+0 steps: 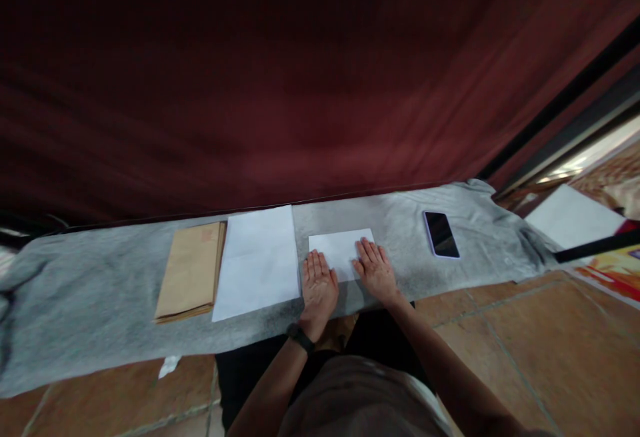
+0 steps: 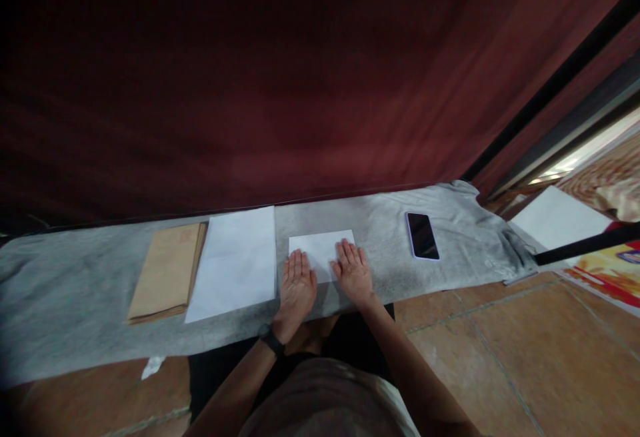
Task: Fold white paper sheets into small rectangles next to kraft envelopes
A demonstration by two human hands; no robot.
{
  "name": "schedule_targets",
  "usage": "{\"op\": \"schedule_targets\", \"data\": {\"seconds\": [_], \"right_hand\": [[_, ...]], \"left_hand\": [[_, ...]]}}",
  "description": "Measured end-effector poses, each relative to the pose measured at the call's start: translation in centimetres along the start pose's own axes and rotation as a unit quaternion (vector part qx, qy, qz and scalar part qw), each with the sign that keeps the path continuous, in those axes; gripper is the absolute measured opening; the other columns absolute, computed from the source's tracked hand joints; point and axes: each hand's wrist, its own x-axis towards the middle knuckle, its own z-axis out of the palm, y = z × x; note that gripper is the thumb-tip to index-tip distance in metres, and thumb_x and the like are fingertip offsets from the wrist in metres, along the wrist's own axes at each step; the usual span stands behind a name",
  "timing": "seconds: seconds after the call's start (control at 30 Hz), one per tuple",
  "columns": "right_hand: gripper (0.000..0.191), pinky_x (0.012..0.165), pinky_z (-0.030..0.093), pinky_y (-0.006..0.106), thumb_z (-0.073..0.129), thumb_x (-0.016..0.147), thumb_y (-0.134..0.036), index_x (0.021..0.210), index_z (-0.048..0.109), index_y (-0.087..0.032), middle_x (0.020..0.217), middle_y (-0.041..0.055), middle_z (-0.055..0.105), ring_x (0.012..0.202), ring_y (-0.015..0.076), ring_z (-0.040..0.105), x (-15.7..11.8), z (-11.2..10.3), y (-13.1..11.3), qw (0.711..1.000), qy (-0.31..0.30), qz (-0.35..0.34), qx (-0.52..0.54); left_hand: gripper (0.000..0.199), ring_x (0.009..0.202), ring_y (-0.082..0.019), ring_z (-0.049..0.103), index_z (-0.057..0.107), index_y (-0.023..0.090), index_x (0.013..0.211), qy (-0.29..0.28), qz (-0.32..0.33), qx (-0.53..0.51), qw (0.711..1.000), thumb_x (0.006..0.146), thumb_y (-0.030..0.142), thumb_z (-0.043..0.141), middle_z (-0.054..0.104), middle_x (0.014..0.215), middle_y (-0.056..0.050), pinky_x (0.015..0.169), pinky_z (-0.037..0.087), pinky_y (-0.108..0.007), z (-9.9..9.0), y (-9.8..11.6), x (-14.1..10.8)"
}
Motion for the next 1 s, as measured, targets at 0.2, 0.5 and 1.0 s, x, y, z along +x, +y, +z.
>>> {"op": "schedule_targets", "data": {"seconds": [0.2,0.5,1.0], "right_hand": [[0.055,0.119,0.026,0.049,0.038,0.105,-0.04,0.154,0.039,-0.014,0.159,0.0136,0.04,0.146,0.0292,0.037,-0.2,0.2,0.1,1.0,-0.011,0.004,-0.002],[0.057,0.12,0.022,0.054,0.033,0.106,-0.039,0.156,0.035,-0.009,0.157,0.0178,0.042,0.144,0.031,0.04,-0.5,0.1,-0.1,0.998,0.018,0.063,-0.012],[0.05,0.12,0.029,0.047,0.036,0.105,-0.032,0.151,0.045,-0.014,0.155,0.0127,0.047,0.144,0.0251,0.042,4.7,1.2,-4.6,0.996,-0.026,-0.056,0.072]], "left_hand": [[0.059,0.154,-0.027,0.02,0.031,0.004,0.155,-0.044,0.067,-0.023,0.997,0.1,0.025,0.033,0.033,0.162,-0.017,0.126,0.024,-0.05,1.0,3.4,2.7],[0.062,0.153,-0.03,0.022,0.031,-0.001,0.154,-0.017,0.002,-0.012,1.0,0.101,0.031,0.035,0.03,0.161,-0.023,0.124,0.026,-0.05,1.2,-0.2,3.2],[0.056,0.153,-0.03,0.024,0.035,-0.002,0.152,-0.011,0.006,0.005,1.0,0.1,0.019,0.032,0.032,0.16,-0.024,0.123,0.028,-0.051,0.8,-0.5,2.8]]}}
